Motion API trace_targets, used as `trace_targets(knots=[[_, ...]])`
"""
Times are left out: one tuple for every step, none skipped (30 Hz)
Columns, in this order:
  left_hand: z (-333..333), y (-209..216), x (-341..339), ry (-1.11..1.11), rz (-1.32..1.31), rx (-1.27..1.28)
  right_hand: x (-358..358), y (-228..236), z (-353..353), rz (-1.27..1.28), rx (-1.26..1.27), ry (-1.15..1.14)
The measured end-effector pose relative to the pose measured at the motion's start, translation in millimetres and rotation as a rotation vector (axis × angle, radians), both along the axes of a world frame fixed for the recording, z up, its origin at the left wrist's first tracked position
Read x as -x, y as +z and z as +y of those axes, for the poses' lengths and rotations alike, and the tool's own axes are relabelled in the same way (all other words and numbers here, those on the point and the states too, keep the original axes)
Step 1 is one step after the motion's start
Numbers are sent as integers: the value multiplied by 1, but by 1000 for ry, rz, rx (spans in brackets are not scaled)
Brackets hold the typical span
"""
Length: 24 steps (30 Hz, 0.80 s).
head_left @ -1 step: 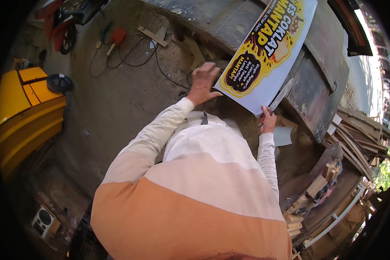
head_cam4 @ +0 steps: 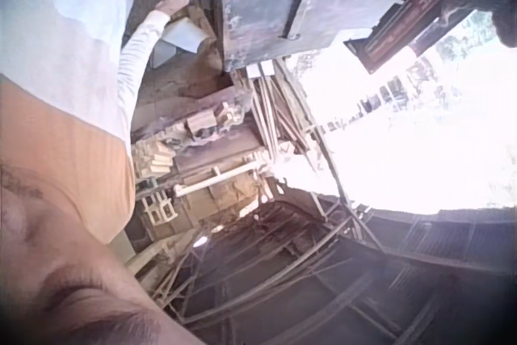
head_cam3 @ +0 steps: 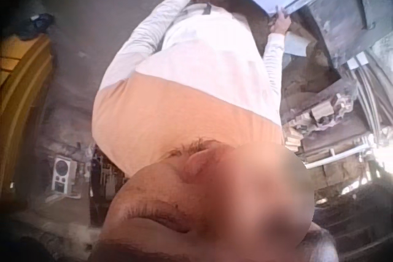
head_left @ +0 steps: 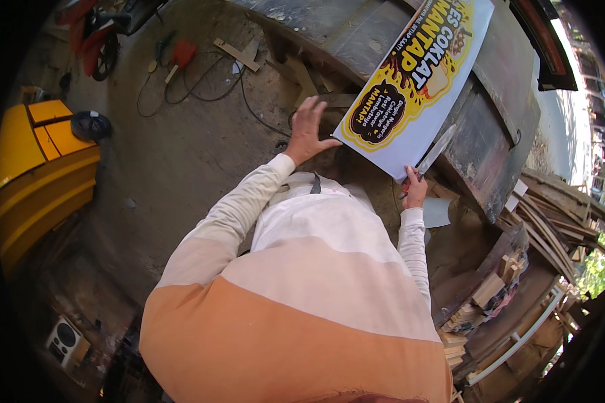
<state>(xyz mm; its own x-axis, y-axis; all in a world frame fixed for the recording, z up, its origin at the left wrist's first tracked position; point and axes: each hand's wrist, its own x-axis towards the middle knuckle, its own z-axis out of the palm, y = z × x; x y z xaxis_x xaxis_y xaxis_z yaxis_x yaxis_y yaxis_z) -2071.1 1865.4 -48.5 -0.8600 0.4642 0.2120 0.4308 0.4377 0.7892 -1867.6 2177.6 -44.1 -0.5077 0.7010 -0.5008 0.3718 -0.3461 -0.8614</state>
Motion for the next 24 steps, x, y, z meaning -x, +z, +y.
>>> trace_targets(knots=[[-9,-11,-7,137,-113,-119,-2,-3,-1,19,26,-11],[-11,-23,-12,96,-447,-327,-6,-6,-2,52,45,-2],[-10,-31,-12,40,-772,-539,-10,-9,-6,89,66,-1],[-10,-41,-14,-24,-1093,-754,-15,-15,-8,127,89,1],[-5,-50,-19,-92,-1079,-839,-19,-19,-7,166,121,21],[-2,-60,-20,-148,-1157,-838,-23,-24,-7,148,113,24],[0,-67,-20,-208,-1233,-837,-26,-25,-7,131,103,24],[2,-73,-20,-270,-1309,-835,-29,-27,-7,114,93,24],[4,-76,-20,-273,-1283,-792,-28,-23,-10,123,126,28],[7,-78,-20,-268,-1282,-785,-27,-20,-15,132,158,33],[12,-79,-21,-263,-1281,-778,-26,-16,-19,141,191,37],[15,-82,-22,-262,-1283,-769,-24,-16,-20,146,130,41],[18,-85,-22,-254,-1229,-720,-27,-22,-18,145,70,41],[20,-89,-19,-245,-1176,-672,-30,-28,-15,144,9,42],[20,-89,-19,-235,-1121,-621,-27,-29,-15,110,2,64],[19,-90,-23,-228,-1147,-647,-28,-29,-14,95,20,71],[19,-90,-27,-221,-1172,-673,-30,-27,-12,80,37,78],[18,-88,-28,-215,-1195,-695,-29,-26,-13,70,57,83],[18,-85,-30,-208,-1196,-714,-31,-29,-7,13,-7,123],[19,-83,-33,-200,-1196,-733,-31,-32,-5,16,-24,122],[19,-82,-35,-187,-1193,-754,-26,-30,-9,21,-39,126],[20,-81,-41,-161,-1230,-798,-22,-22,-10,22,-55,140],[19,-80,-46,-133,-1265,-845,-20,-17,-15,7,-63,144],[20,-77,-44,-115,-1291,-895,-18,-12,-17,-17,-66,165]])
